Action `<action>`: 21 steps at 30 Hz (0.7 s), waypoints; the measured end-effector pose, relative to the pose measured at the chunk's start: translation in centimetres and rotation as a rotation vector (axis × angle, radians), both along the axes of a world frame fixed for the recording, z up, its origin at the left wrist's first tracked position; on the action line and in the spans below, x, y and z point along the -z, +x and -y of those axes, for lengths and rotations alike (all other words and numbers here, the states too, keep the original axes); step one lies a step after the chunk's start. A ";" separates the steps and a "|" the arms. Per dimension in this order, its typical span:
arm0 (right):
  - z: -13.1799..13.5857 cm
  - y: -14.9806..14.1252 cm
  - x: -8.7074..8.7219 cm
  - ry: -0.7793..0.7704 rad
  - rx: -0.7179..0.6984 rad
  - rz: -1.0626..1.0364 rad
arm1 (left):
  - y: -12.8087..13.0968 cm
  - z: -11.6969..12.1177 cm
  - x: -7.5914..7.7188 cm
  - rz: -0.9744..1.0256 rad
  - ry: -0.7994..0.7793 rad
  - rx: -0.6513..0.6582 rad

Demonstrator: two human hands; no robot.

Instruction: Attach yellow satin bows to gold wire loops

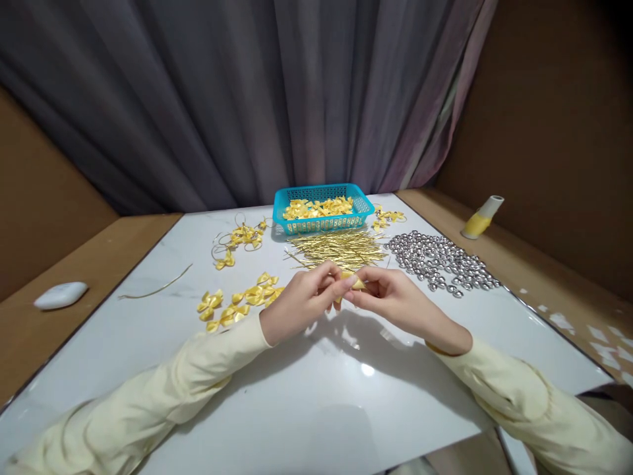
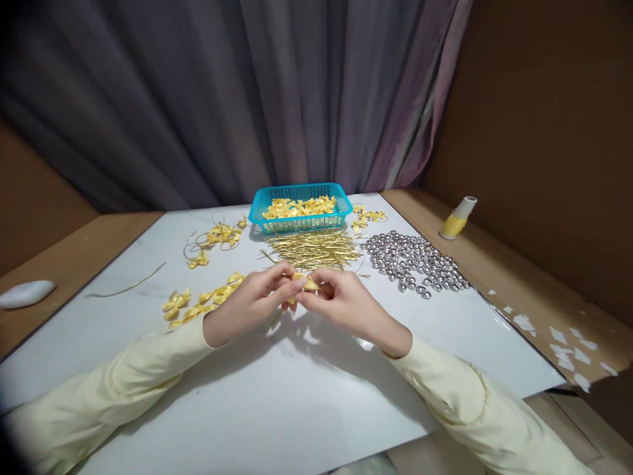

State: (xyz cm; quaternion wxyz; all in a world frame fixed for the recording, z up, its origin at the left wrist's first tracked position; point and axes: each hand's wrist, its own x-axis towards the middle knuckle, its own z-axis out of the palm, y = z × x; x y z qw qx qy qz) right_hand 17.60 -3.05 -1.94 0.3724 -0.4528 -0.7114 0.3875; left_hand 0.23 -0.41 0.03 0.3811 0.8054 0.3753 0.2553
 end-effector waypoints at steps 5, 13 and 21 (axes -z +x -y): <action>0.0 -0.2 0.3 0.027 0.018 -0.014 | -0.1 0.1 0.0 -0.097 0.113 0.044; -0.2 0.8 -0.5 0.039 0.027 0.011 | -0.2 0.1 -0.5 -0.074 0.228 -0.026; -0.8 1.5 0.6 0.544 0.030 0.220 | -0.6 0.1 -1.4 -0.103 0.208 0.018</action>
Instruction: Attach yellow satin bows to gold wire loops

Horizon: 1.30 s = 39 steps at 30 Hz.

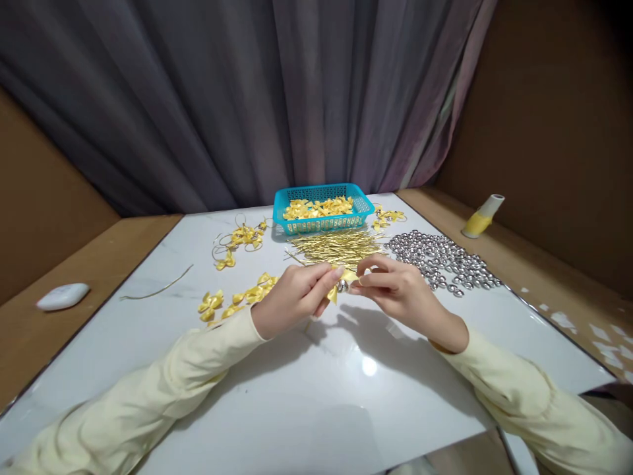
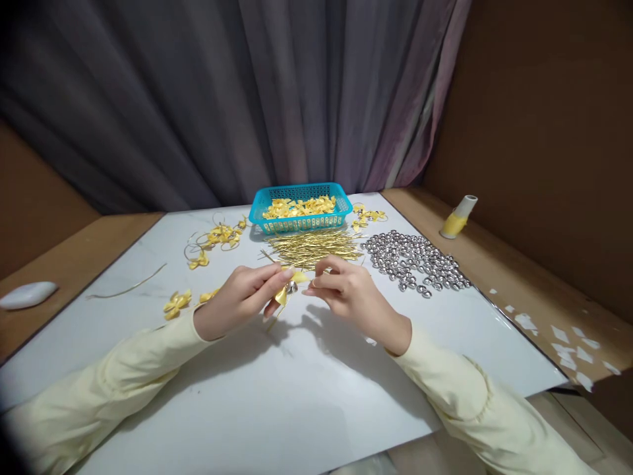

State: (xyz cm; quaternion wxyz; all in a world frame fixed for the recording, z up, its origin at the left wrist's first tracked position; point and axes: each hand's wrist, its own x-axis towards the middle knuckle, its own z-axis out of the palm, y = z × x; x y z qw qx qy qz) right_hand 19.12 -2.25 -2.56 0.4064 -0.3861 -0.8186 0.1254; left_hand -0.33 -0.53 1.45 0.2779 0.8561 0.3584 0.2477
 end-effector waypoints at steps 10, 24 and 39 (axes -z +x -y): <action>0.4 -0.4 -0.1 -0.088 0.051 -0.026 | -0.3 0.2 0.2 0.095 0.058 -0.055; 0.1 -0.8 0.4 -0.297 -0.050 -0.151 | -0.3 1.2 -0.3 0.153 0.270 0.061; 0.8 -0.8 -1.1 -0.839 -0.396 -0.389 | 0.0 0.1 1.3 -0.010 0.221 0.150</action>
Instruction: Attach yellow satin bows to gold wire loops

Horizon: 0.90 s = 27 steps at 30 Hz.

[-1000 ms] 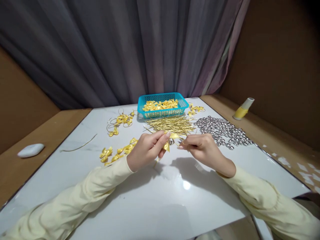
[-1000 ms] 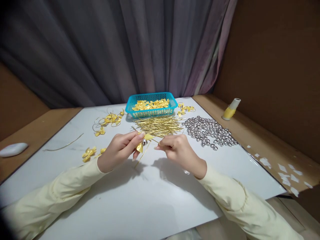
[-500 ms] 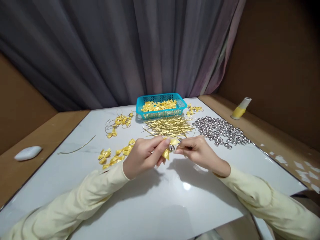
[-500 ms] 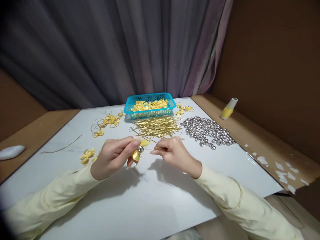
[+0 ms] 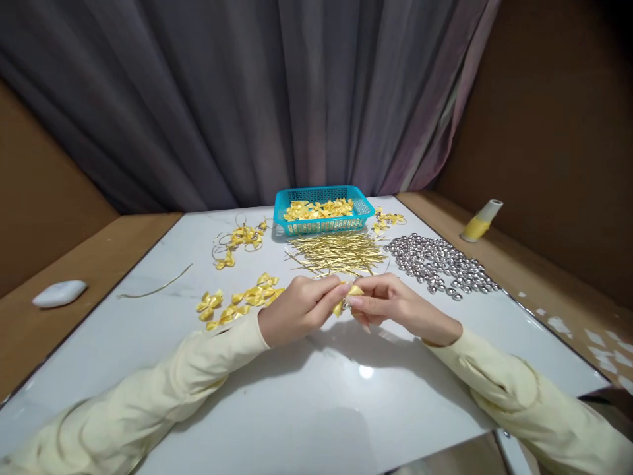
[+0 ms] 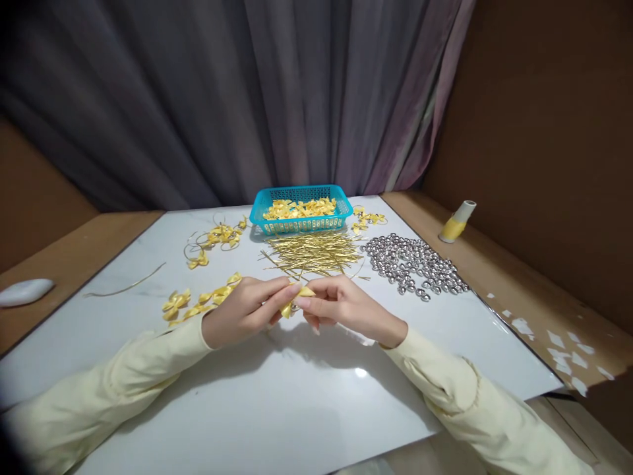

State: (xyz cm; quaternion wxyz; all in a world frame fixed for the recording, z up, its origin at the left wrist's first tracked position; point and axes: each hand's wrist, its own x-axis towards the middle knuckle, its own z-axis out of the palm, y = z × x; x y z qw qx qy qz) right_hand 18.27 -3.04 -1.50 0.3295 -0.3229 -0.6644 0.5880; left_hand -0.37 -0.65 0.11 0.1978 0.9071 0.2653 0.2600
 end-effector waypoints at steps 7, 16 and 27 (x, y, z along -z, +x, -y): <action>0.2 0.2 0.0 0.018 -0.001 -0.023 | 0.1 0.2 -0.2 0.017 -0.216 0.012; 0.2 0.2 0.0 0.079 0.065 0.027 | 0.1 0.1 -0.2 0.062 -0.405 0.000; 0.4 -0.7 0.2 0.154 0.154 0.012 | 0.3 0.3 0.0 0.116 -0.289 -0.069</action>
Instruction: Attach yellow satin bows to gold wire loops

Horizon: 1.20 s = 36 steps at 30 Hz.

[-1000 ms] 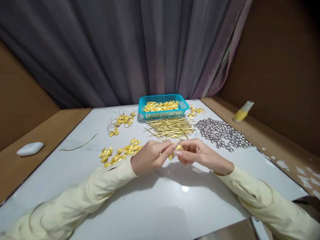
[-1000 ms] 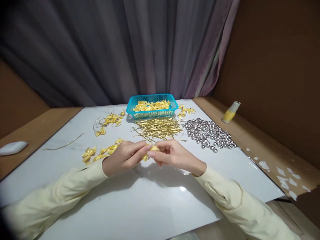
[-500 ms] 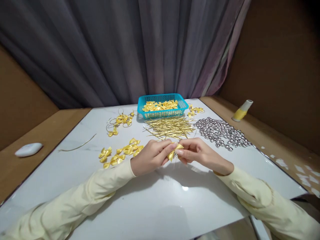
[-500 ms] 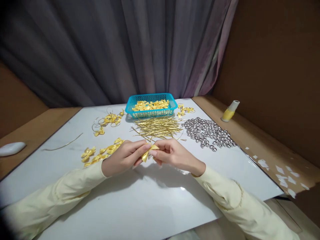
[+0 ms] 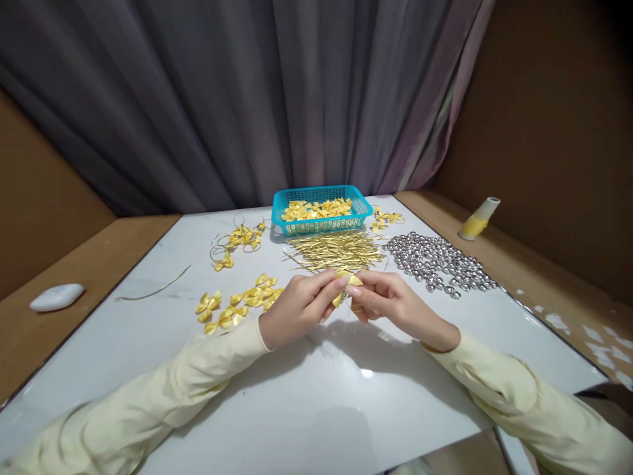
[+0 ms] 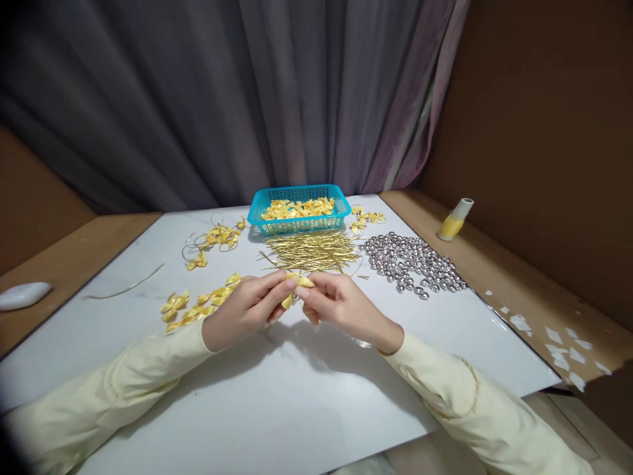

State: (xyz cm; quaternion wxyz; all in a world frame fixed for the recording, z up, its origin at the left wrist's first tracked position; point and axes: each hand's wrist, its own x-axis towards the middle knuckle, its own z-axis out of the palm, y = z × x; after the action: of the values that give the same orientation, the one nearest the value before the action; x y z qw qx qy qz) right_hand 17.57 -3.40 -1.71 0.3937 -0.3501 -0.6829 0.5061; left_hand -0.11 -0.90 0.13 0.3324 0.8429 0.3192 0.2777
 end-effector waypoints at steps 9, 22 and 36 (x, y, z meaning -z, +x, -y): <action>-0.3 -0.5 1.0 0.204 0.123 0.156 | -0.1 -0.4 0.5 0.000 -0.112 -0.027; -1.1 0.9 1.4 0.159 0.196 0.075 | -0.1 -0.7 0.0 0.095 -0.200 -0.093; -1.2 0.5 1.2 0.208 0.151 0.296 | 0.1 -0.7 0.8 0.000 -0.007 -0.121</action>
State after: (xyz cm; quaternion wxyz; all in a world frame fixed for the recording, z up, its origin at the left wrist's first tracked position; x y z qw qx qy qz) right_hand 18.12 -2.21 -2.88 0.3597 -0.4286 -0.7537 0.3449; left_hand 0.00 -0.17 -0.63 0.3179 0.8210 0.3705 0.2959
